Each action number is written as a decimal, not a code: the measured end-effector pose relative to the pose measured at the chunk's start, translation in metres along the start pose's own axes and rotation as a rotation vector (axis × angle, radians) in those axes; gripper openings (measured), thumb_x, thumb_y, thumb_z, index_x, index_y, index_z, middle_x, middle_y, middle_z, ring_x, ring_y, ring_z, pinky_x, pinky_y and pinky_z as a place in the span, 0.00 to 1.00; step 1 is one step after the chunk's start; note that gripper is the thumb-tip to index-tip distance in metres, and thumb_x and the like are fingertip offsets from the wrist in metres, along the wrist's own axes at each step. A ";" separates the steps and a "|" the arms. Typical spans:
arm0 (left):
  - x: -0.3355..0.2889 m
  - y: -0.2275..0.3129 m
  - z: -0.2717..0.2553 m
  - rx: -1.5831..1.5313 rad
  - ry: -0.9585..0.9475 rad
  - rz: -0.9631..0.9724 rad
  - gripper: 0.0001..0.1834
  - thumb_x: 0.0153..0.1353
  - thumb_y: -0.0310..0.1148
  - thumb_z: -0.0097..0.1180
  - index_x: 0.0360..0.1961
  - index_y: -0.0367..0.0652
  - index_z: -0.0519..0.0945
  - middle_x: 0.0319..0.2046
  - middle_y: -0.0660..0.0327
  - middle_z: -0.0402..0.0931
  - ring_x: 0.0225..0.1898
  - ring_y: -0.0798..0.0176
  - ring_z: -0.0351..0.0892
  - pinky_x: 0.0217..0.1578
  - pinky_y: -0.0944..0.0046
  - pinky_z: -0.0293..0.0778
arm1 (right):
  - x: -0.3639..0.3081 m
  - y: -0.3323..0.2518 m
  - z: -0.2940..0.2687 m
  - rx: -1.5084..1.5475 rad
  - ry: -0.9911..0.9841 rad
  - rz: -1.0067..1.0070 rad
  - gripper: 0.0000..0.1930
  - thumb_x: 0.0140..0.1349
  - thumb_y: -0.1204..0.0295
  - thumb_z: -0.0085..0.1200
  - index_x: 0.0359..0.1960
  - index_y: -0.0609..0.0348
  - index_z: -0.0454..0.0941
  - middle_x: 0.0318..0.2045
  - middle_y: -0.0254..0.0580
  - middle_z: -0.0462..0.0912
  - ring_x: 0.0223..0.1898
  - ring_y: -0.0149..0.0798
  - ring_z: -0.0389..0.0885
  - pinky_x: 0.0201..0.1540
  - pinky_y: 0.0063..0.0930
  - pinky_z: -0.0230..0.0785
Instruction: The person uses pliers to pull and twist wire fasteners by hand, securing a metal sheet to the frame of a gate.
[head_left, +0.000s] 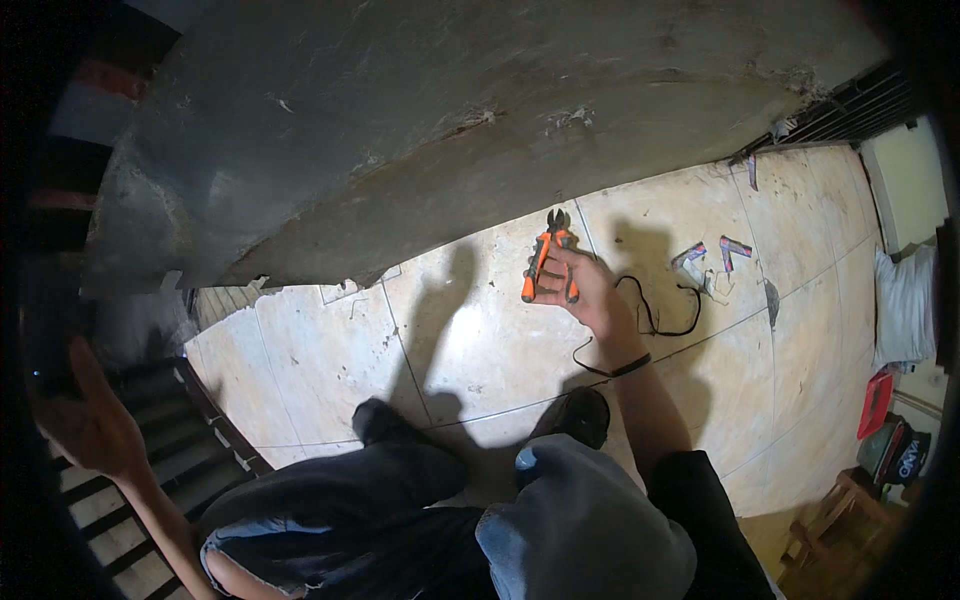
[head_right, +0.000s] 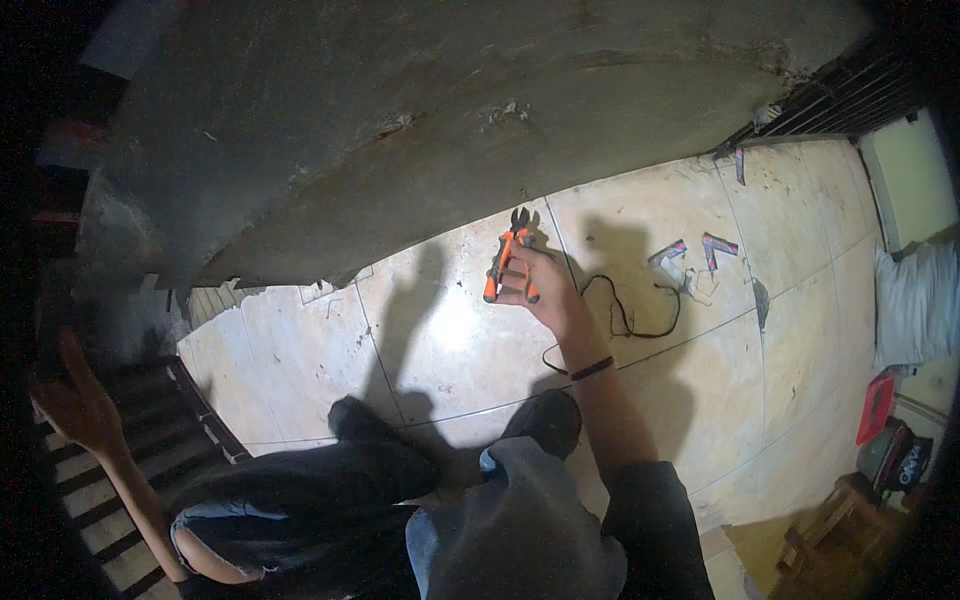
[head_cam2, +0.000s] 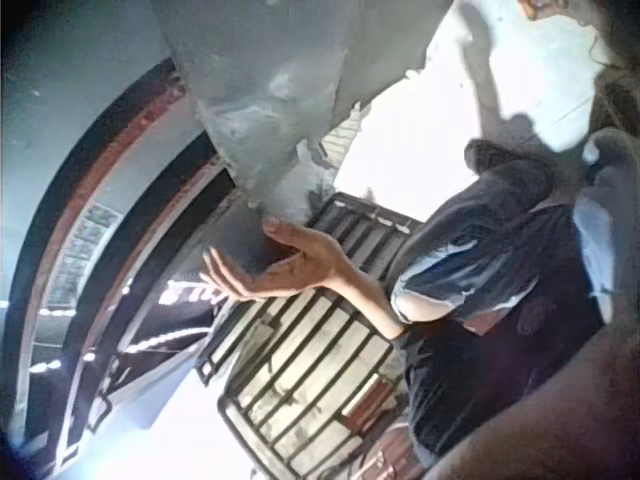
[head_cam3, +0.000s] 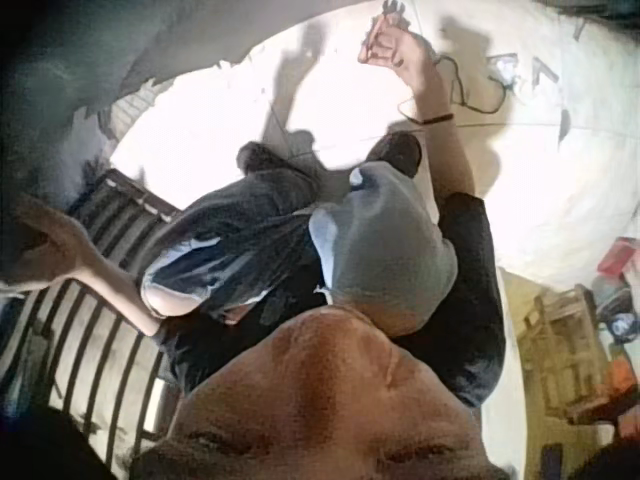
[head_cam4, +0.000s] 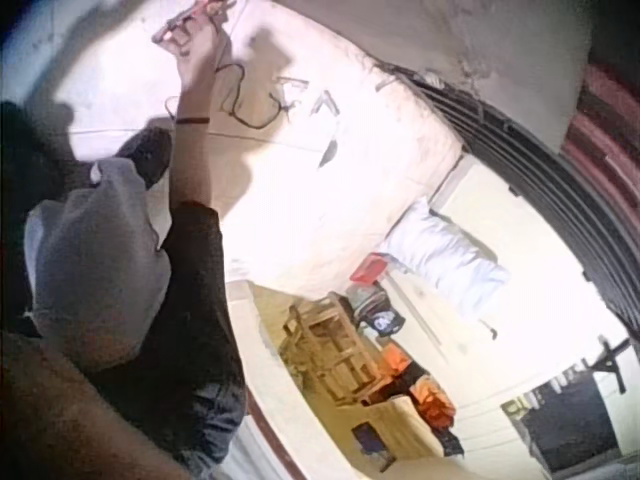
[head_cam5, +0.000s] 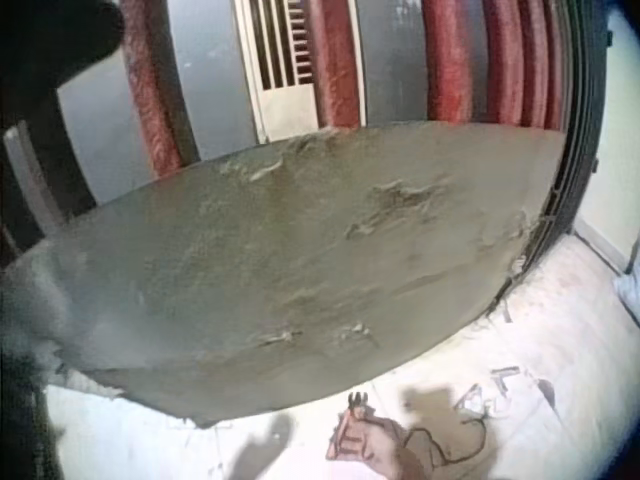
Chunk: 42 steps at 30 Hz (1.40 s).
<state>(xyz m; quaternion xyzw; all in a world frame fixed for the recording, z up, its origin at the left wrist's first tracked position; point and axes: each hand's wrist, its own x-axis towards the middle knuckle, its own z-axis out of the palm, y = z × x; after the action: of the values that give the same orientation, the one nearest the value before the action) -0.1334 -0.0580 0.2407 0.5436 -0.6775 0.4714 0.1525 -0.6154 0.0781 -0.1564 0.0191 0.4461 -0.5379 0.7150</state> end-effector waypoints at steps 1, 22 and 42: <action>-0.002 -0.002 0.002 -0.039 -0.009 0.006 0.34 0.70 0.58 0.55 0.51 0.29 0.80 0.41 0.46 0.81 0.42 0.50 0.84 0.41 0.55 0.78 | 0.004 -0.004 0.001 0.021 -0.005 0.037 0.19 0.76 0.61 0.47 0.62 0.56 0.69 0.60 0.55 0.77 0.58 0.55 0.80 0.61 0.64 0.72; 0.029 0.063 0.049 -0.514 0.103 0.194 0.39 0.72 0.41 0.59 0.72 0.30 0.54 0.67 0.45 0.52 0.70 0.51 0.60 0.72 0.43 0.56 | 0.018 -0.040 -0.029 0.077 -0.318 0.063 0.25 0.73 0.55 0.50 0.62 0.62 0.71 0.46 0.39 0.80 0.46 0.40 0.81 0.48 0.45 0.78; 0.031 0.079 0.060 -0.619 0.124 0.145 0.42 0.71 0.42 0.62 0.73 0.35 0.51 0.65 0.46 0.53 0.64 0.49 0.67 0.69 0.41 0.62 | 0.028 -0.017 -0.007 0.504 -0.401 0.128 0.11 0.71 0.60 0.54 0.40 0.55 0.74 0.29 0.31 0.71 0.32 0.32 0.69 0.37 0.30 0.64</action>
<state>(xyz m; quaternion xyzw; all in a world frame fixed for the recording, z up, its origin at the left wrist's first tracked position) -0.1957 -0.1275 0.1957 0.3921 -0.8151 0.2848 0.3174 -0.6327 0.0534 -0.1715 0.1170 0.1471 -0.5782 0.7939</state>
